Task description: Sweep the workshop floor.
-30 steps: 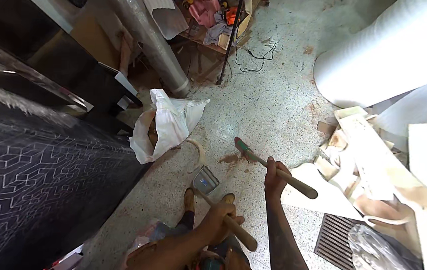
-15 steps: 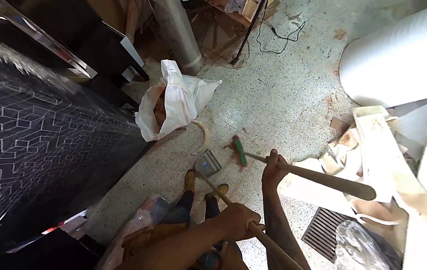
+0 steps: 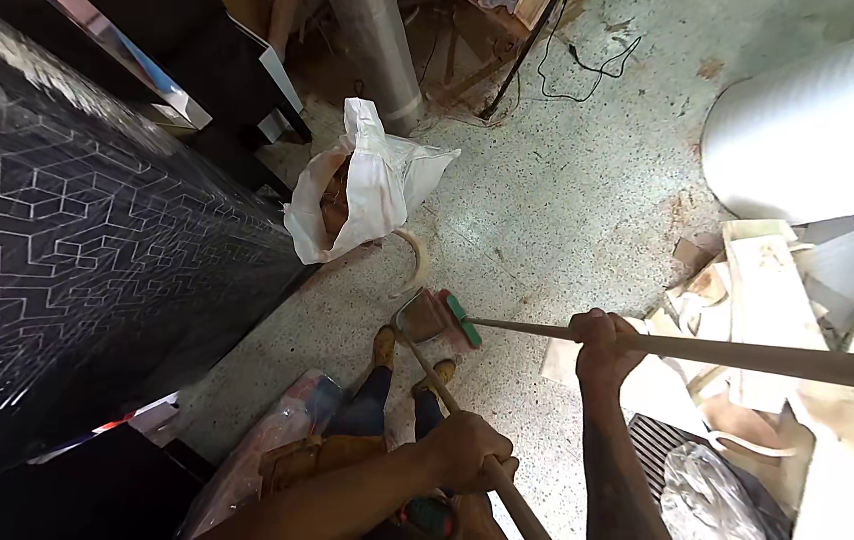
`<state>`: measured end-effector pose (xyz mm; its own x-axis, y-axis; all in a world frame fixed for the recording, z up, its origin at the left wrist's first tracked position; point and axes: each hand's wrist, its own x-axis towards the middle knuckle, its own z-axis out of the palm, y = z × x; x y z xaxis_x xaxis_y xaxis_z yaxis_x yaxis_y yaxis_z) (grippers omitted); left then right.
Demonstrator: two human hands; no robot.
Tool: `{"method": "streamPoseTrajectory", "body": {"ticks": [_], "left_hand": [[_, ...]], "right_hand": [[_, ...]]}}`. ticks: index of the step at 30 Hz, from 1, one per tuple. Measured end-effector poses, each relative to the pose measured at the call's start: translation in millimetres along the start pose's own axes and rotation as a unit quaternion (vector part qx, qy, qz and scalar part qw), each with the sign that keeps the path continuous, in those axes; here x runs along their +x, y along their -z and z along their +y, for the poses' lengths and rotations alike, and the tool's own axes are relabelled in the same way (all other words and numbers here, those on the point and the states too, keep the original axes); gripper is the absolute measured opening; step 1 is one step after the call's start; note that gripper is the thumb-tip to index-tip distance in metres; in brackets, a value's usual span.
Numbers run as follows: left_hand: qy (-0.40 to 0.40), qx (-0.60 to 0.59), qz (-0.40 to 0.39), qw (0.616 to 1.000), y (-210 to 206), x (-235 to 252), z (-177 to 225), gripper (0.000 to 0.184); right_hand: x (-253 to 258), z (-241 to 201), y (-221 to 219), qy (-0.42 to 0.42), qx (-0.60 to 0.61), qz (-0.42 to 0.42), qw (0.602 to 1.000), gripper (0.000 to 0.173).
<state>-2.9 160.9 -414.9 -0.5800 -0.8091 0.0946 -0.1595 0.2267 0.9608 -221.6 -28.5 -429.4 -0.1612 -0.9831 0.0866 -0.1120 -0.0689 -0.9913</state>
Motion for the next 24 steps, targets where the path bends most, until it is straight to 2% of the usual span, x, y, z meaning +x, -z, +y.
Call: {"method": "streamPoseTrajectory", "body": {"ticks": [3, 6, 9, 12, 15, 19, 24], "left_hand": [[-0.012, 0.008, 0.011, 1.000, -7, -15, 16, 0.038], [-0.017, 0.013, 0.040, 0.999, -21, -28, 27, 0.038], [0.007, 0.012, 0.070, 0.997, -40, -38, 20, 0.037], [0.040, 0.019, 0.054, 0.998, -61, -39, 10, 0.038], [0.050, 0.027, 0.029, 0.998, -72, -24, 12, 0.039], [0.063, 0.036, 0.004, 0.997, -83, -17, 19, 0.040], [0.066, 0.035, 0.096, 0.993, -92, -40, 33, 0.038]], "right_hand": [[4, 7, -10, 0.012, -0.028, 0.007, 1.000, 0.031], [-3, 40, -26, 0.009, -0.090, 0.005, 0.996, 0.033], [-20, 67, -35, 0.003, -0.135, -0.001, 0.991, 0.037], [-47, 68, -33, -0.009, -0.147, 0.010, 0.989, 0.037], [-74, 62, -29, -0.044, -0.118, 0.001, 0.992, 0.036], [-84, 44, -12, -0.085, -0.028, -0.083, 0.992, 0.036], [-46, 6, 7, -0.016, 0.110, -0.168, 0.980, 0.029]]}}
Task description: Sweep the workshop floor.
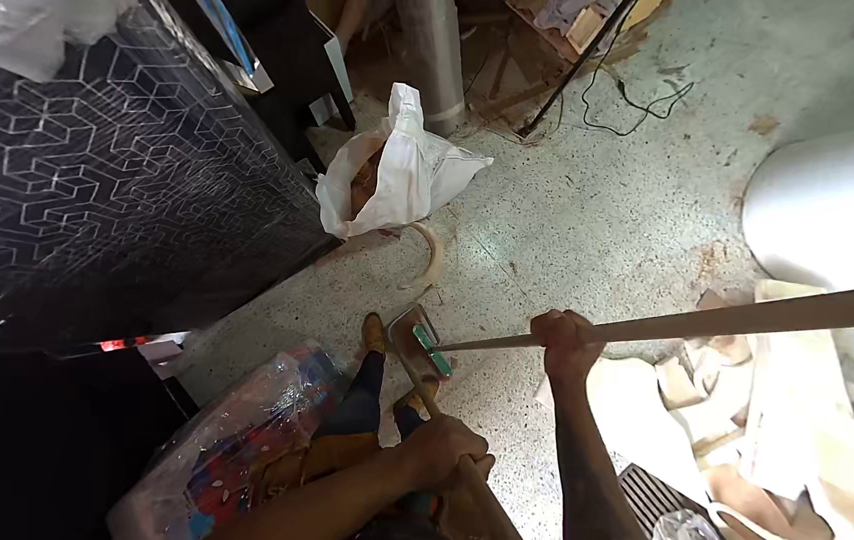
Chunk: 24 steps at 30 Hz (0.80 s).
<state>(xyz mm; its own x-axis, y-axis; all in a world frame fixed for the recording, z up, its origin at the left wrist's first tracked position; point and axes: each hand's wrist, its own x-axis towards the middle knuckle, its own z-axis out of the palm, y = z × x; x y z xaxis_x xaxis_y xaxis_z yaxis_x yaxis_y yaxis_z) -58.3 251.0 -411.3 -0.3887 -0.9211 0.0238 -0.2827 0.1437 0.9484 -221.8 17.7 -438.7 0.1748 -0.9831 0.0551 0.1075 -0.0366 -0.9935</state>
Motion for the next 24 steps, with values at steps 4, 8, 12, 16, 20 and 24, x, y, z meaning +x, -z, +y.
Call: {"method": "streamPoseTrajectory", "body": {"ticks": [4, 8, 12, 16, 20, 24], "left_hand": [[0.010, 0.006, 0.061, 0.998, -7, -29, 3, 0.039], [0.016, 0.009, 0.097, 0.995, -17, -39, 5, 0.038], [0.036, 0.011, 0.078, 0.996, -23, -45, -3, 0.037], [0.060, 0.021, 0.030, 0.998, -31, -37, -2, 0.040], [0.051, 0.021, 0.021, 0.998, -33, -34, 6, 0.041], [0.029, 0.013, 0.068, 0.997, -15, -51, 15, 0.040]], "right_hand": [[30, 0, -16, 0.048, -0.004, -0.003, 0.999, 0.029], [47, 37, -42, 0.073, -0.047, 0.013, 0.996, 0.032], [26, 68, -69, 0.062, -0.093, 0.004, 0.994, 0.032], [-32, 73, -73, -0.013, -0.081, 0.002, 0.997, 0.034], [-64, 42, -42, -0.041, -0.055, 0.016, 0.998, 0.026], [-87, -21, 26, -0.030, -0.047, 0.020, 0.998, 0.025]]}}
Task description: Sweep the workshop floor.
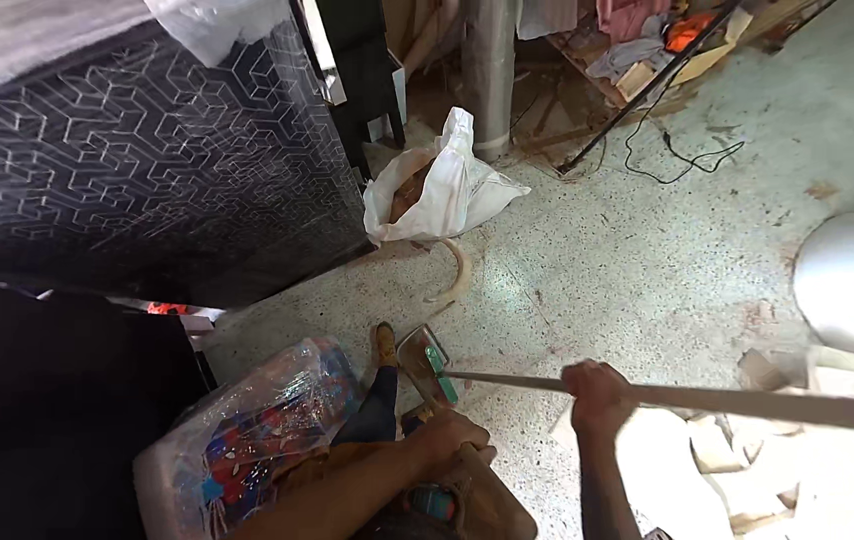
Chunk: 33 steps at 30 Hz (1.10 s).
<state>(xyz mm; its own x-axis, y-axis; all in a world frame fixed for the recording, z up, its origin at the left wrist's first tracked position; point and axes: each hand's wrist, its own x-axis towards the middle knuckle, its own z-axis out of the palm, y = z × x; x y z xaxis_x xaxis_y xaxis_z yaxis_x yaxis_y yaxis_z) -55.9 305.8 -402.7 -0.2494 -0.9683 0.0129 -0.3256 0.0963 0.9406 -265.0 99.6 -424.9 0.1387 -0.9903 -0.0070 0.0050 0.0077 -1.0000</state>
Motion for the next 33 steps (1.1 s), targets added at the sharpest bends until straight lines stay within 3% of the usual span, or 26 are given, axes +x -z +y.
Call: {"method": "streamPoseTrajectory", "body": {"ticks": [5, 7, 11, 15, 21, 26, 29, 33], "left_hand": [[-0.043, -0.059, 0.122, 0.990, 65, -28, 31, 0.041], [-0.060, -0.067, 0.180, 0.979, 109, -38, 70, 0.040], [-0.159, -0.128, 0.262, 0.943, 193, -55, 144, 0.016], [-0.164, -0.045, 0.296, 0.940, 265, -60, 256, 0.028], [-0.229, 0.007, 0.254, 0.940, 325, -28, 383, 0.037], [-0.284, 0.077, 0.155, 0.943, 307, 53, 449, 0.032], [-0.296, 0.094, 0.081, 0.947, 290, 98, 455, 0.031], [-0.241, 0.107, -0.020, 0.964, 273, 149, 419, 0.031]], "right_hand": [[-46, -30, 88, 0.046, 0.029, 0.119, 0.991, 0.028], [-63, -16, 108, 0.050, 0.060, 0.185, 0.980, 0.028], [-84, 21, 120, 0.052, 0.064, 0.292, 0.953, 0.024], [-94, 63, 116, 0.036, 0.043, 0.285, 0.957, 0.022], [-71, 72, 100, 0.057, 0.028, 0.230, 0.971, 0.030], [-73, 73, 92, 0.057, -0.012, 0.216, 0.975, 0.031], [-84, 75, 91, 0.055, -0.018, 0.212, 0.976, 0.030], [-102, 71, 88, 0.063, -0.009, 0.218, 0.974, 0.030]]}}
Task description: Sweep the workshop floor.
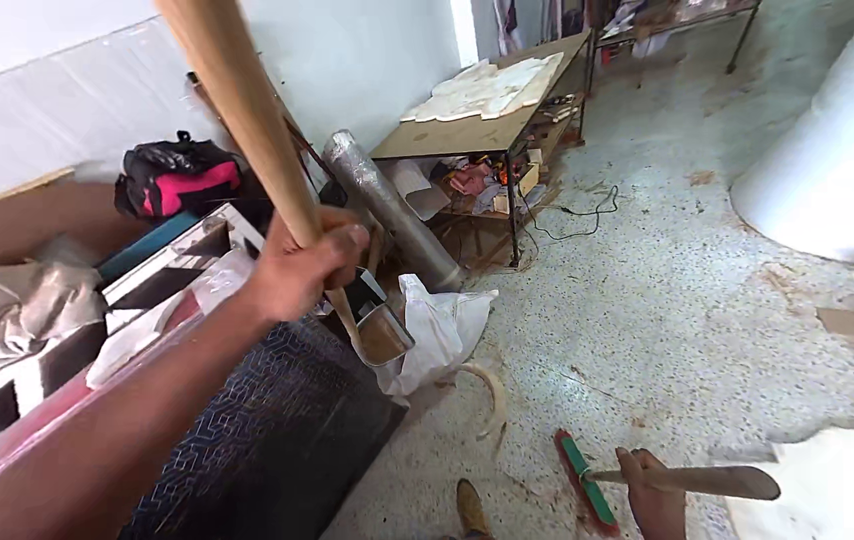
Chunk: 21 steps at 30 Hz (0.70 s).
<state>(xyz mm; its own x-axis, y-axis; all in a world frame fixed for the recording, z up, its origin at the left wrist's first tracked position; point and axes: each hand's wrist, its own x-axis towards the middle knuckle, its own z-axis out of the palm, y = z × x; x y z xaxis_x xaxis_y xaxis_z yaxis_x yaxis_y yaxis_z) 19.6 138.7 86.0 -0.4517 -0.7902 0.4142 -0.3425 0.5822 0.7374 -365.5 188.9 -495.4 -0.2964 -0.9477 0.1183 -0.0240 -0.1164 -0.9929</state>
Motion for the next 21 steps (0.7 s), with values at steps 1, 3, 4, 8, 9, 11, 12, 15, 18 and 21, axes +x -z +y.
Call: {"method": "streamPoseTrajectory", "body": {"ticks": [1, 3, 4, 8, 9, 11, 12, 15, 18, 21], "left_hand": [[0.017, 0.005, -0.024, 1.000, -8, 3, -16, 0.031], [0.050, 0.011, -0.063, 0.997, -26, 7, -47, 0.032], [0.062, 0.008, -0.083, 0.995, -34, 9, -61, 0.032], [0.100, 0.001, -0.125, 0.987, -46, 20, -101, 0.032], [0.102, -0.001, -0.125, 0.987, -43, 23, -109, 0.032], [0.112, -0.001, -0.122, 0.986, -35, 31, -119, 0.033], [0.114, 0.000, -0.121, 0.986, -29, 36, -122, 0.034], [0.116, 0.009, -0.125, 0.985, -14, 53, -123, 0.036], [0.120, 0.020, -0.135, 0.983, -5, 66, -117, 0.035], [0.123, 0.032, -0.160, 0.979, -7, 72, -115, 0.034]], "right_hand": [[-4, -2, 1, 0.005, 0.012, 0.003, 1.000, 0.030], [-11, -1, 2, 0.011, 0.020, 0.006, 1.000, 0.030], [-14, 0, 4, 0.012, 0.018, 0.006, 1.000, 0.030], [-26, 0, 17, 0.009, 0.009, -0.004, 1.000, 0.030], [-28, -1, 20, 0.008, 0.008, -0.008, 1.000, 0.031], [-29, -1, 25, 0.009, -0.002, -0.009, 1.000, 0.033], [-29, 1, 28, 0.011, -0.009, -0.009, 1.000, 0.033], [-25, 0, 34, 0.015, -0.008, -0.006, 1.000, 0.032], [-17, -2, 37, 0.006, 0.020, -0.004, 1.000, 0.030], [-8, -2, 38, 0.001, 0.026, -0.004, 1.000, 0.030]]}}
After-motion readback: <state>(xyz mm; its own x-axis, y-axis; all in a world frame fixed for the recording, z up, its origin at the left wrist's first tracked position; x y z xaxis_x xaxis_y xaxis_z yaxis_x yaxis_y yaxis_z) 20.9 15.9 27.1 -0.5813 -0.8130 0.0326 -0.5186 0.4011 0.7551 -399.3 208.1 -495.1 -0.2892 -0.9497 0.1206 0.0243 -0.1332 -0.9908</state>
